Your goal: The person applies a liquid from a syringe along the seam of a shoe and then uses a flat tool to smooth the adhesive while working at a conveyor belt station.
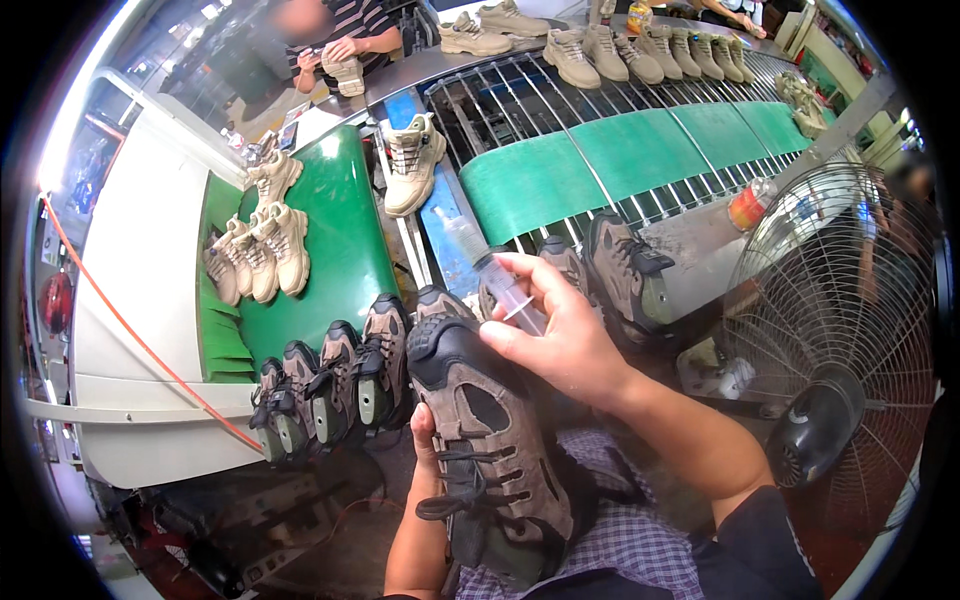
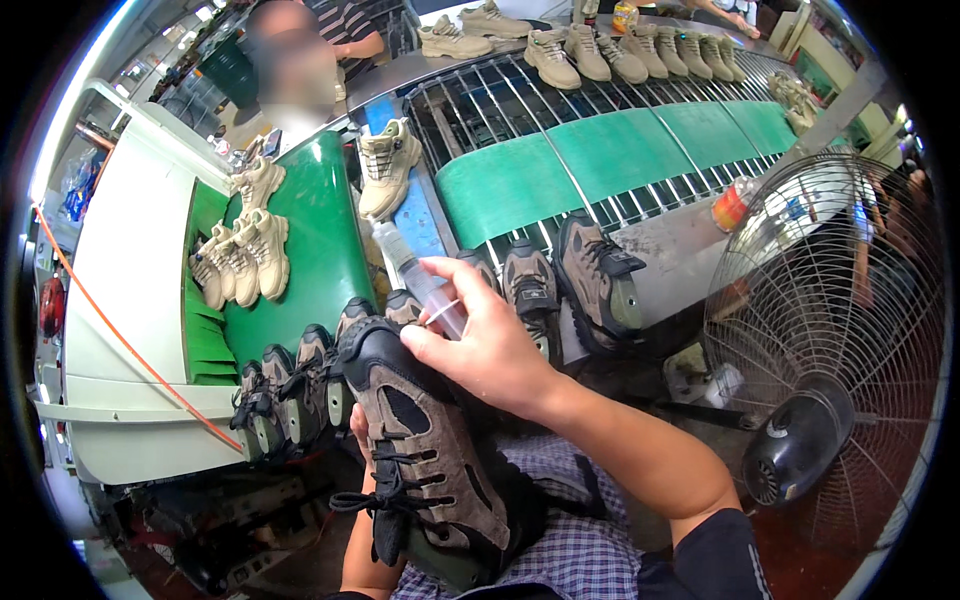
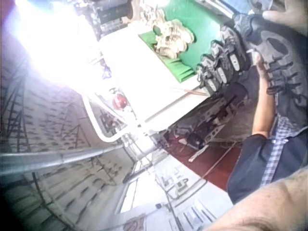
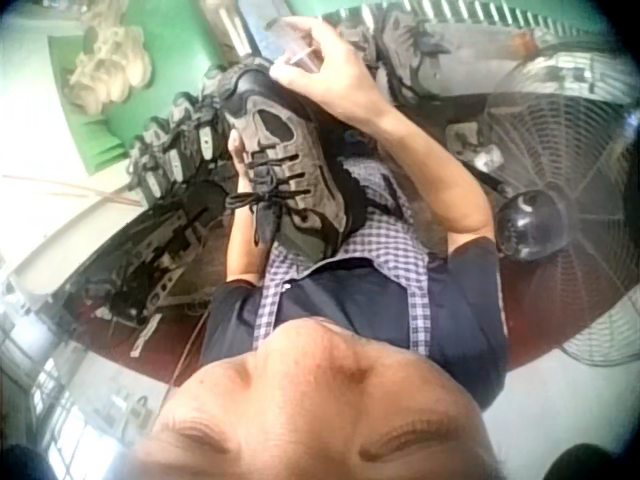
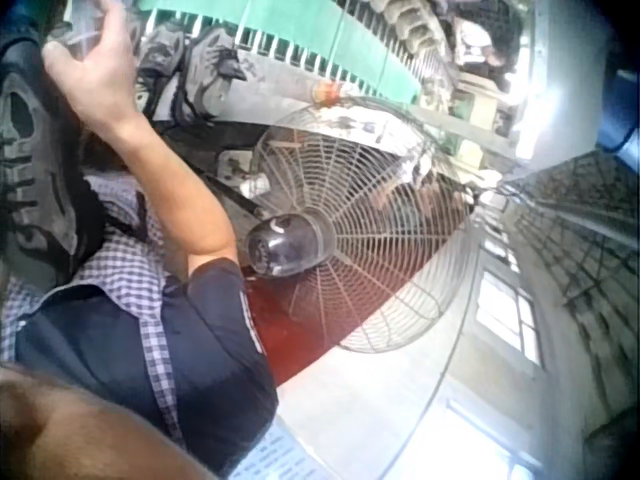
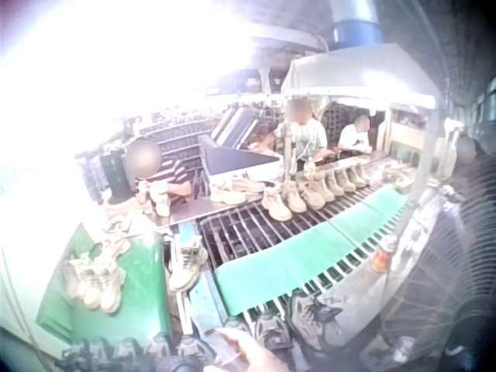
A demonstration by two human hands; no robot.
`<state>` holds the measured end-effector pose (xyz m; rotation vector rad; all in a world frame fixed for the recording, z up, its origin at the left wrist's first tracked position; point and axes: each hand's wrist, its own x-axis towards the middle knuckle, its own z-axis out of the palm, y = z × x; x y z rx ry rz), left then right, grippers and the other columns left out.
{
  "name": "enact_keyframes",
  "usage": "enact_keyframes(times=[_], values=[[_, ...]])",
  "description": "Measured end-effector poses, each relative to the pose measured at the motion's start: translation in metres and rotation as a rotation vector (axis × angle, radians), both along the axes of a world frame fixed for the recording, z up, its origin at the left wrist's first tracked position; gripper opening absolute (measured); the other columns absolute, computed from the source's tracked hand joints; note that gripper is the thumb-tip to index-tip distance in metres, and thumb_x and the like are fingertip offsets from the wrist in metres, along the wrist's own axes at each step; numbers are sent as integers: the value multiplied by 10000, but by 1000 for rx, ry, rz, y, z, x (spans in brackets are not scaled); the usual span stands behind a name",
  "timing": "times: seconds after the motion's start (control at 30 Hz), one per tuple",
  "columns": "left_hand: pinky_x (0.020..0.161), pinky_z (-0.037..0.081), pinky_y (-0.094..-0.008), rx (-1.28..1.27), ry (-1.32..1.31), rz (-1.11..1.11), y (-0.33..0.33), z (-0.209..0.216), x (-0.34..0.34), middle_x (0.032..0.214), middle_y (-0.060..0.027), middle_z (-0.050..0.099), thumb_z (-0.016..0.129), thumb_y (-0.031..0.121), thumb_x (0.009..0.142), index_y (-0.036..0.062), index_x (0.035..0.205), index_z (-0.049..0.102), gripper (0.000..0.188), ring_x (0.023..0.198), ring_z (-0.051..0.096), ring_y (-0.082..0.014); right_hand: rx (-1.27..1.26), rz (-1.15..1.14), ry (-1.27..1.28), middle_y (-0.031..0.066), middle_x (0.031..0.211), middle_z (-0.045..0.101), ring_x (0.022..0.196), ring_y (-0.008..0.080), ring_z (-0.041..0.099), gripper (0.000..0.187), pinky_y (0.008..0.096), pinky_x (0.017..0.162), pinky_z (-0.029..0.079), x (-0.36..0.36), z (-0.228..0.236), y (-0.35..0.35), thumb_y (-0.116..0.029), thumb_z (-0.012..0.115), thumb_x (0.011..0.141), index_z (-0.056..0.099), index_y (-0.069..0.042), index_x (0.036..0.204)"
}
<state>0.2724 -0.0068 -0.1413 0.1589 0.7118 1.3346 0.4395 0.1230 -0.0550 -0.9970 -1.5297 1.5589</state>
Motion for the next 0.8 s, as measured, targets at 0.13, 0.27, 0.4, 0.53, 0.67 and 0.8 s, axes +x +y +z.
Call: enact_keyframes(times=[0.13,0.27,0.4,0.53,0.67,0.8], values=[[1018,552,-491,-28,62,-29,3,1,-2,1363,-176,592,761,652,768,26,1468,445,991,1191,630,-326,-32,-5,33,20,1075,586,961,80,565,591,248,864,492,-1,-2,4,-116,717,902,466,25,1418],[1012,556,-496,-22,41,-33,5,-1,-3,1351,-180,600,776,632,764,24,1458,458,977,1182,635,-334,-19,-22,-39,15,1077,590,945,71,559,574,253,844,500,3,4,4,-120,700,923,468,20,1429],[1024,545,-511,9,2,-18,4,2,-6,1360,-182,595,769,601,781,30,1462,453,944,1199,626,-345,61,-45,-125,76,1033,640,850,115,604,558,280,781,513,28,12,-1,-177,677,947,475,20,1429],[1035,531,-532,-28,-104,-5,0,3,-9,1366,-183,591,744,577,808,44,1478,435,910,1213,619,-351,121,65,-353,78,1179,634,967,122,603,565,275,847,498,62,33,-21,-142,685,944,481,5,1449],[1014,545,-533,-16,-135,-28,1,1,-9,1351,-182,596,733,582,816,51,1476,434,898,1199,628,-349,335,121,-447,150,1032,694,692,246,674,554,354,641,556,69,46,-38,-194,691,924,518,-97,1442],[939,599,-498,2,-84,-41,4,-1,-8,1300,-192,619,738,570,818,23,1439,446,877,1124,672,-333,405,191,-537,140,950,669,689,303,673,547,393,608,555,70,59,-40,-203,693,906,543,-109,1423]])
